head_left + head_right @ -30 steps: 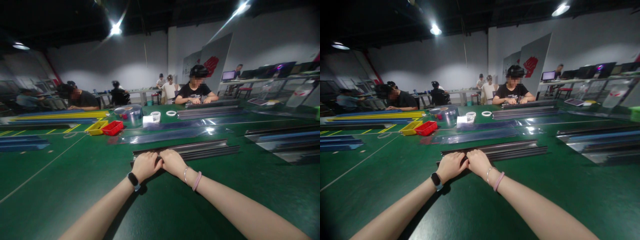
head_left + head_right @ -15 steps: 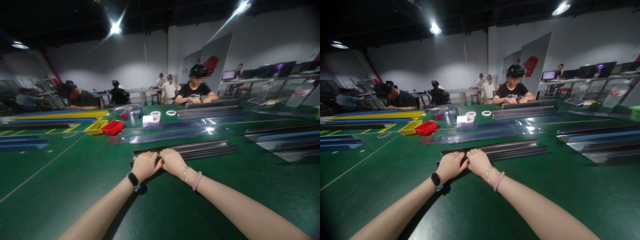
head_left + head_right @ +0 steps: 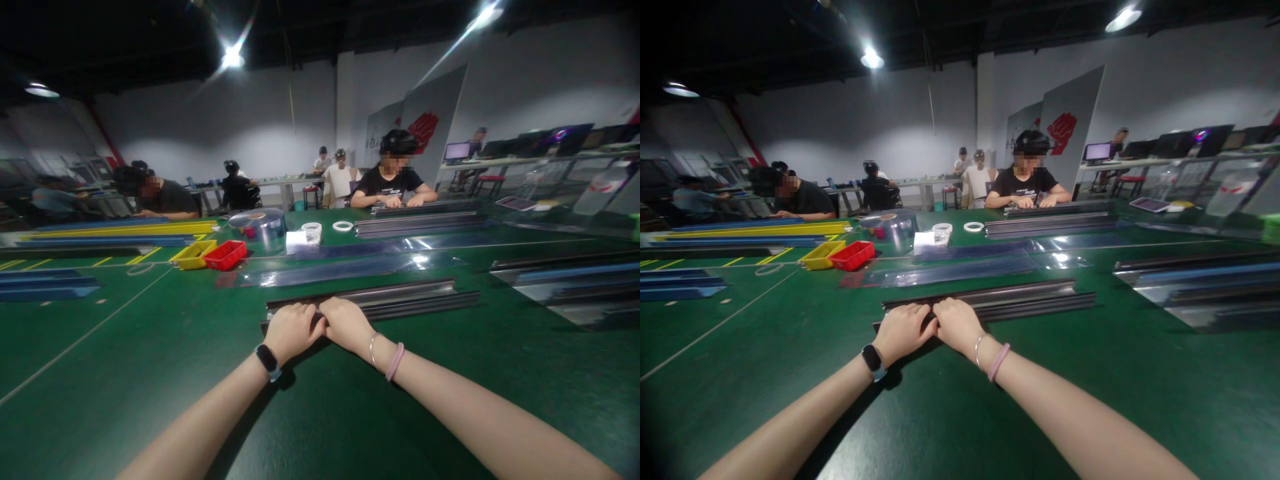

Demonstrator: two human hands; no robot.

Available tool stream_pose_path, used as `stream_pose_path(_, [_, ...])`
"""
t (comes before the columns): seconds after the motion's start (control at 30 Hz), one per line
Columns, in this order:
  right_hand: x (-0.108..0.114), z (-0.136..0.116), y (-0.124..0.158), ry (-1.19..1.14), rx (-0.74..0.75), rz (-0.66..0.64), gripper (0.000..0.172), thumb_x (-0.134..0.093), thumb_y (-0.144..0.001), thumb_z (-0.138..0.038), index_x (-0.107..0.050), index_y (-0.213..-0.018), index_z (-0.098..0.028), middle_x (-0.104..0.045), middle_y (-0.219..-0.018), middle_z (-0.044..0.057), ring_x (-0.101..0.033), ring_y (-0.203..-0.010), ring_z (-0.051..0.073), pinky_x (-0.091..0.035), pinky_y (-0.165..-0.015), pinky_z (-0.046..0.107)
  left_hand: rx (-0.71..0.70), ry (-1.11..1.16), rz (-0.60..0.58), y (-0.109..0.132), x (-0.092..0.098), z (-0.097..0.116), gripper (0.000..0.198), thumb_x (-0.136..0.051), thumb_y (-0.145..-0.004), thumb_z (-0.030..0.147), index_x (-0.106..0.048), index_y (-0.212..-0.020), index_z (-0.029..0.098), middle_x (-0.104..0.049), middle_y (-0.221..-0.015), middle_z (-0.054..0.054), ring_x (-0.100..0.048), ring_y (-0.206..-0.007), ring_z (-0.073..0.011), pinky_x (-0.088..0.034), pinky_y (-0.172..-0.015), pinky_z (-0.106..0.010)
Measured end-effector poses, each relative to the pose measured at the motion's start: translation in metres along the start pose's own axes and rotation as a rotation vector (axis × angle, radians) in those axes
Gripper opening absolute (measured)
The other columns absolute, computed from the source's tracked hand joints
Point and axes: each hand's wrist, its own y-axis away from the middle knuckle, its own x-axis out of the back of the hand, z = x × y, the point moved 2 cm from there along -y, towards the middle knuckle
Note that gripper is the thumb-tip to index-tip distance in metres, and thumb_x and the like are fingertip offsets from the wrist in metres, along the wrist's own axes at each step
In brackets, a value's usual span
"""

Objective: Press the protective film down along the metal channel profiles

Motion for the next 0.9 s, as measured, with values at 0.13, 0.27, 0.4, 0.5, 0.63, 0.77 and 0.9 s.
stream_pose_path(0.13, [0.0006,-0.0010,0.0014,-0.013,-0.002,0.013,0.008,-0.047,-0.068,-0.016,-0.051,-0.075,-0.015,-0.056,-0.077,0.005,-0.048,-0.076,0.016,-0.033,-0.071,0.026,-0.005,0.009,0.000,0.0009,-0.0003,0.0000,0.025,-0.035,-0.080,0.036,-0.050,-0.075,0.017,-0.057,-0.071,-0.005,-0.052,-0.067,-0.0165,-0.037,-0.064,-0.028])
stream_pose_path(0.27, [0.0000,0.0015,0.0009,-0.016,-0.007,-0.034,0.010,-0.046,-0.070,-0.017,-0.052,-0.078,-0.015,-0.057,-0.078,0.005,-0.049,-0.076,0.015,-0.034,-0.071,0.026,-0.011,0.011,-0.003,0.0001,-0.0001,0.0000,0.025,-0.034,-0.080,0.036,-0.050,-0.075,0.018,-0.057,-0.069,-0.004,-0.052,-0.066,-0.0164,-0.037,-0.062,-0.028])
stream_pose_path(0.4, [-0.0010,0.0029,0.0002,0.000,0.003,-0.054,0.010,-0.046,-0.071,-0.017,-0.052,-0.079,-0.016,-0.057,-0.080,0.005,-0.049,-0.077,0.016,-0.034,-0.069,0.026,-0.018,0.008,0.012,-0.0006,0.0004,0.0003,0.025,-0.034,-0.080,0.036,-0.050,-0.075,0.018,-0.056,-0.068,-0.004,-0.052,-0.066,-0.0163,-0.037,-0.061,-0.028])
stream_pose_path(0.5, [-0.0001,0.0006,0.0010,0.017,0.006,-0.020,0.010,-0.047,-0.070,-0.016,-0.050,-0.079,-0.016,-0.056,-0.078,0.005,-0.049,-0.076,0.016,-0.033,-0.069,0.027,-0.021,0.012,0.041,0.0000,0.0004,0.0007,0.023,-0.036,-0.080,0.034,-0.050,-0.074,0.017,-0.056,-0.067,-0.004,-0.052,-0.066,-0.0162,-0.038,-0.062,-0.028])
stream_pose_path(0.63, [0.0021,-0.0030,0.0028,0.023,0.005,0.010,0.009,-0.047,-0.071,-0.018,-0.047,-0.080,-0.016,-0.055,-0.076,0.005,-0.049,-0.075,0.016,-0.032,-0.070,0.028,-0.037,0.022,0.079,0.0007,-0.0008,0.0011,0.019,-0.037,-0.079,0.030,-0.051,-0.075,0.018,-0.056,-0.067,-0.004,-0.052,-0.066,-0.0155,-0.038,-0.063,-0.027])
stream_pose_path(0.77, [0.0023,-0.0025,0.0027,0.026,0.014,0.024,0.016,-0.047,-0.071,-0.018,-0.045,-0.087,-0.017,-0.055,-0.076,0.004,-0.049,-0.073,0.016,-0.032,-0.069,0.028,-0.030,0.015,0.067,0.0003,-0.0033,0.0000,0.019,-0.037,-0.079,0.030,-0.051,-0.079,0.017,-0.056,-0.068,-0.004,-0.052,-0.066,-0.0157,-0.039,-0.062,-0.028])
stream_pose_path(0.9, [0.0006,-0.0007,0.0019,0.041,0.014,0.006,0.021,-0.048,-0.070,-0.016,-0.044,-0.090,-0.017,-0.055,-0.077,0.004,-0.049,-0.074,0.017,-0.033,-0.068,0.027,-0.039,0.016,0.052,-0.0005,-0.0043,-0.0005,0.021,-0.036,-0.080,0.032,-0.051,-0.080,0.018,-0.057,-0.070,-0.004,-0.053,-0.067,-0.0161,-0.039,-0.062,-0.028])
